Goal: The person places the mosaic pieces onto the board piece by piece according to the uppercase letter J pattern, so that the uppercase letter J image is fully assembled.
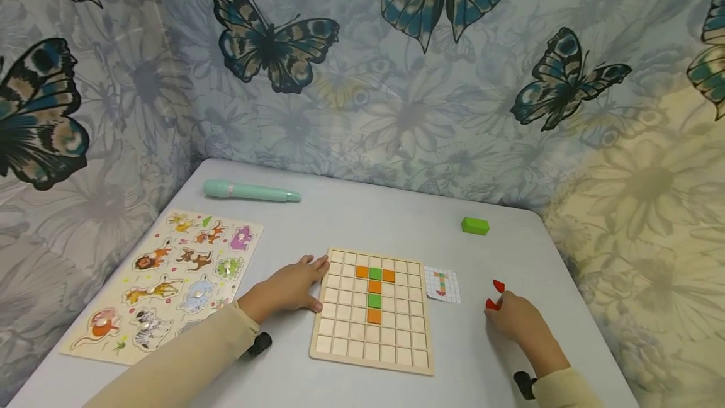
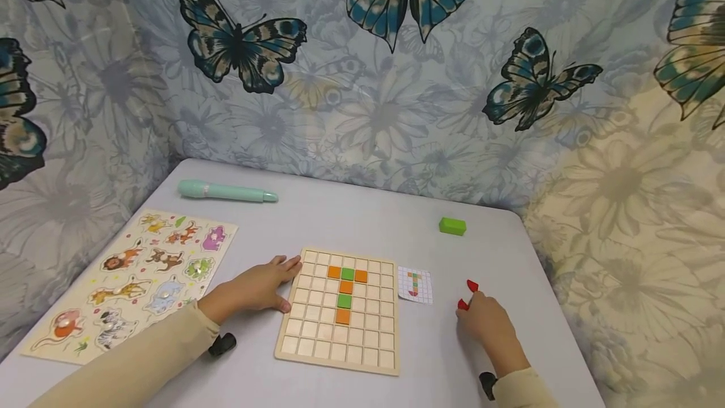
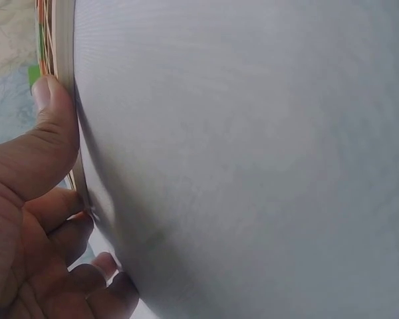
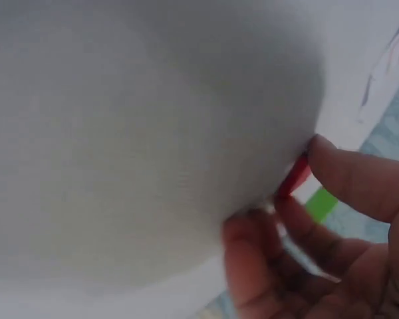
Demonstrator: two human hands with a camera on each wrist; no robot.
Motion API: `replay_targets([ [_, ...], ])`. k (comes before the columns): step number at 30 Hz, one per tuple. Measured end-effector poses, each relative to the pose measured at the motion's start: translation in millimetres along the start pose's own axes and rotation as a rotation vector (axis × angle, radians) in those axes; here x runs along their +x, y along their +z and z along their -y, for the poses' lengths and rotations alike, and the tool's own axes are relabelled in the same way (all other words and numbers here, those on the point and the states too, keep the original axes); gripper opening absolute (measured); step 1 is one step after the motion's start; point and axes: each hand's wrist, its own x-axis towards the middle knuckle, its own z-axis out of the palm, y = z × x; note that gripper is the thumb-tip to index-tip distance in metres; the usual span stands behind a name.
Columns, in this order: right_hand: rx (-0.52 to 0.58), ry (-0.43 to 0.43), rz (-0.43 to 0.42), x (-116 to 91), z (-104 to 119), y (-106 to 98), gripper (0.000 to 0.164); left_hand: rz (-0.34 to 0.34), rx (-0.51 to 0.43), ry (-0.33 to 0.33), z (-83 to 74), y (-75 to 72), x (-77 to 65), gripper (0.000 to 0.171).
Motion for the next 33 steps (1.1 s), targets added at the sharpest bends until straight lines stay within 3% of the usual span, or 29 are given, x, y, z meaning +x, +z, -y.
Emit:
replay_targets([
  [3,0.031,-0.097,-0.033,3.6,-4.4,1.5,0.017,-0.005,0.007,-0.003,0.2,-1.6,0.5,0.096],
  [6,0.061,-0.153,-0.051,5.3,-3.7,2.4,0.017,-0.009,-0.003,-0.005,0.2,-2.5,0.4,0.096],
  [13,0.123,-0.087,-0.045,2.9,-0.8,6.8,0.027,-0.006,-0.025,-0.003,-0.6,-1.0,-1.6,0.096],
  [21,0.138,-0.102,-0.078,1.1,5.7,10.5,0.015,-0.010,-0.014,-0.002,-0.8,-0.5,-2.2,0.096],
  [26,0.127,-0.161,-0.106,-7.5,37.9,16.4,0.019,-0.008,-0.028,-0.002,-1.1,-1.0,-3.2,0.096],
  [33,0.092,-0.447,-0.112,-32.4,113.9,38.5,0.018,-0.002,-0.024,-0.005,-0.2,1.3,-0.5,0.096],
])
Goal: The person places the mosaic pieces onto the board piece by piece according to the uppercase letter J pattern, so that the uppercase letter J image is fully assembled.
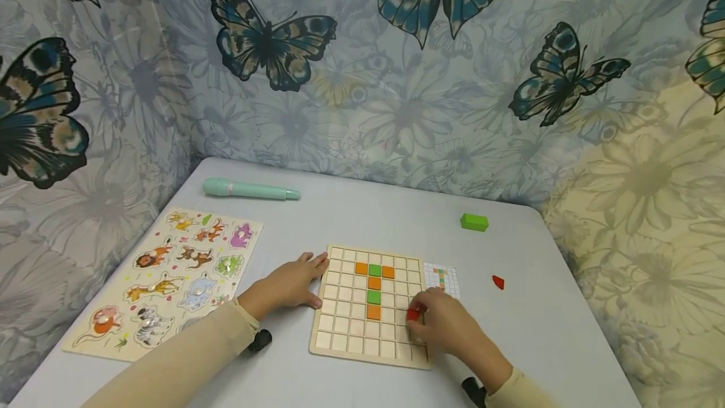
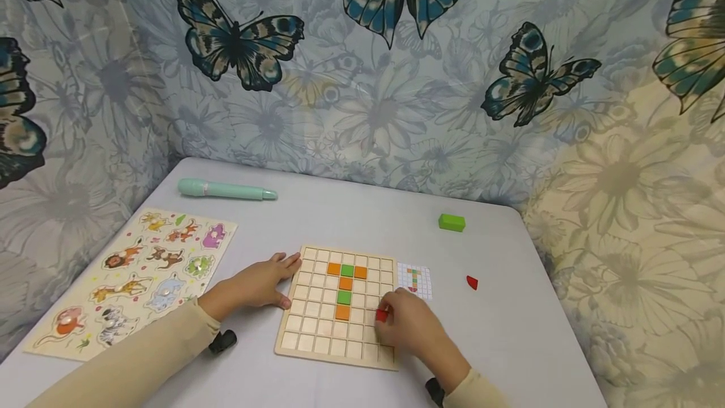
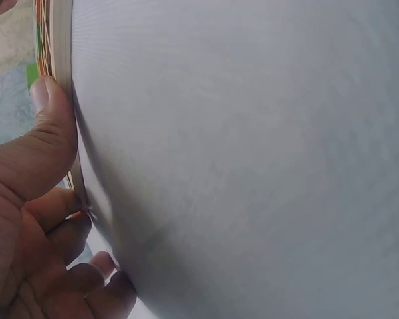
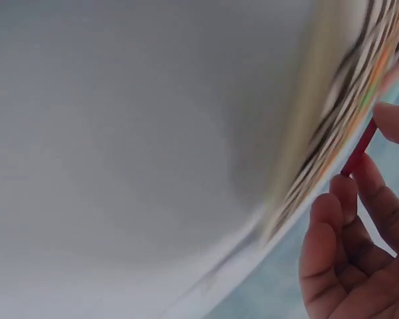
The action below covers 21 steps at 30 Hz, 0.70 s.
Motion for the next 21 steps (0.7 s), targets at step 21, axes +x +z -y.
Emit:
replay_targets([
  [21,0.077,-0.330,0.032,15.1,36.1,23.4,0.005,-0.005,-0.005,0.006,1.5,-2.5,-0.6,0.096],
])
